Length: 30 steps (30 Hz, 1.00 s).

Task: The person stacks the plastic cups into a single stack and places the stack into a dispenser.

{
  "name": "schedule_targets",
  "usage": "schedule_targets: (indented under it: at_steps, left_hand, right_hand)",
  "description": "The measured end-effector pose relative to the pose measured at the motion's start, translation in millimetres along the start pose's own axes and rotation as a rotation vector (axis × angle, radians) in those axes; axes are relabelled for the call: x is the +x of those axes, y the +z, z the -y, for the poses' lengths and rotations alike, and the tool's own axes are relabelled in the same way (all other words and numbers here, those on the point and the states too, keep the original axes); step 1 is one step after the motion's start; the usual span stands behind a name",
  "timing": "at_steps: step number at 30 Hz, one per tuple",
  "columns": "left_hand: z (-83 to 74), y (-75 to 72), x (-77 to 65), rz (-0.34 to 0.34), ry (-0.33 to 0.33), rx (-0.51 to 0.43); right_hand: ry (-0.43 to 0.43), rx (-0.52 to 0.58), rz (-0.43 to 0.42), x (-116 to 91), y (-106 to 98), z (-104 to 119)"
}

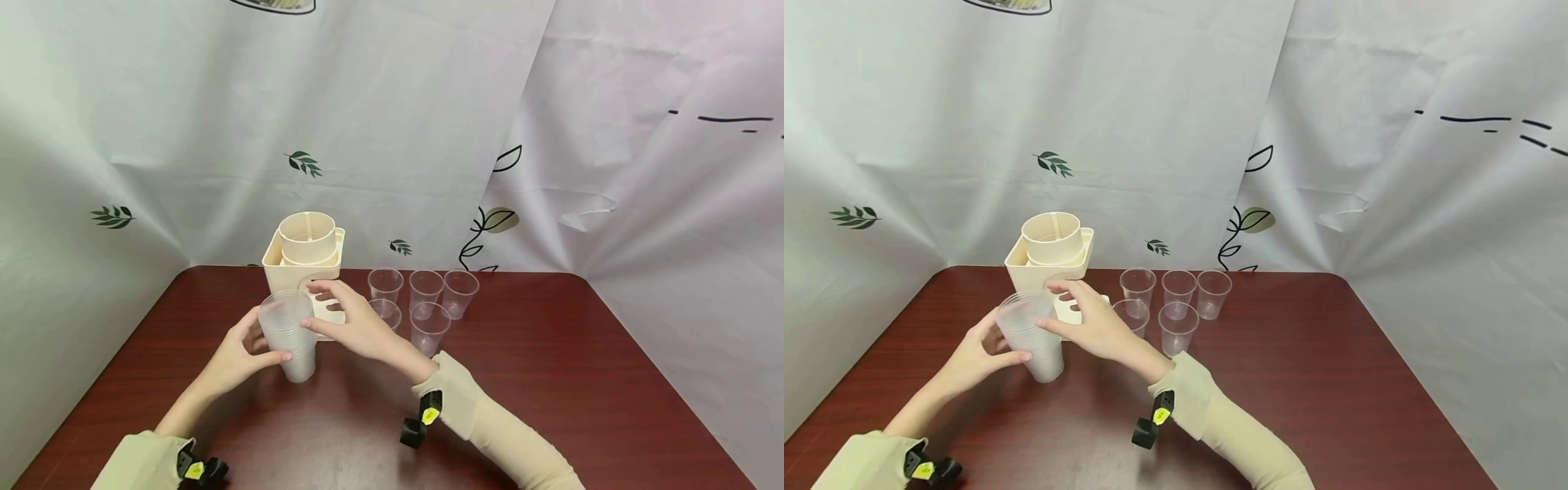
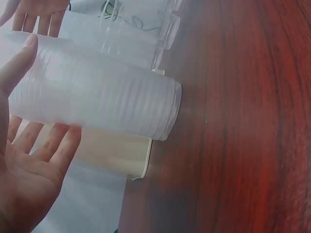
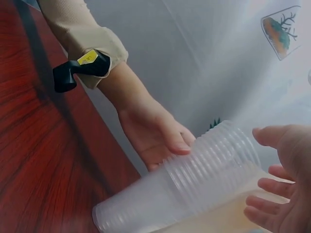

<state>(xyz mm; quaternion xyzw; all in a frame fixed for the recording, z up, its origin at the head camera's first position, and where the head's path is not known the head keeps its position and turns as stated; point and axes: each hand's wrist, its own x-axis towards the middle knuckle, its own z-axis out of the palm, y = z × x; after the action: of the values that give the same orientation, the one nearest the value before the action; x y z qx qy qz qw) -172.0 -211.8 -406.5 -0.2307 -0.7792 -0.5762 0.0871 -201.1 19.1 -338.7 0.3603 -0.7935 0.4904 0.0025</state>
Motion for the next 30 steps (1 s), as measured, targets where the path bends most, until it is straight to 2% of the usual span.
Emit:
schedule_targets:
  at_steps: [6, 16, 21, 25, 30]
  left_hand:
    - [0.8, -3.3, 0.9, 0.010, -0.024, 0.003]
    - [-0.5, -3.5, 2.4, 0.025, -0.022, -0.012]
    - [-1.6, -3.0, 2.8, 0.025, -0.031, -0.021]
    - [-2.6, -2.7, 3.1, 0.032, -0.013, -0.024]
    - [-3.5, -3.1, 2.4, 0.032, -0.001, -0.025]
  right_hand:
    - [-0.041, -0.062, -0.046, -5.5, -8.3, -1.1]
    - [-0.081, -0.143, -0.094, -19.4, -32.5, -7.8]
    - [-0.066, -0.147, -0.127, -26.7, -45.7, -12.0]
    - [-0.041, -0.144, -0.144, -33.2, -54.2, -14.9]
    - [-0.055, -0.183, -0.161, -38.7, -65.1, -18.5]
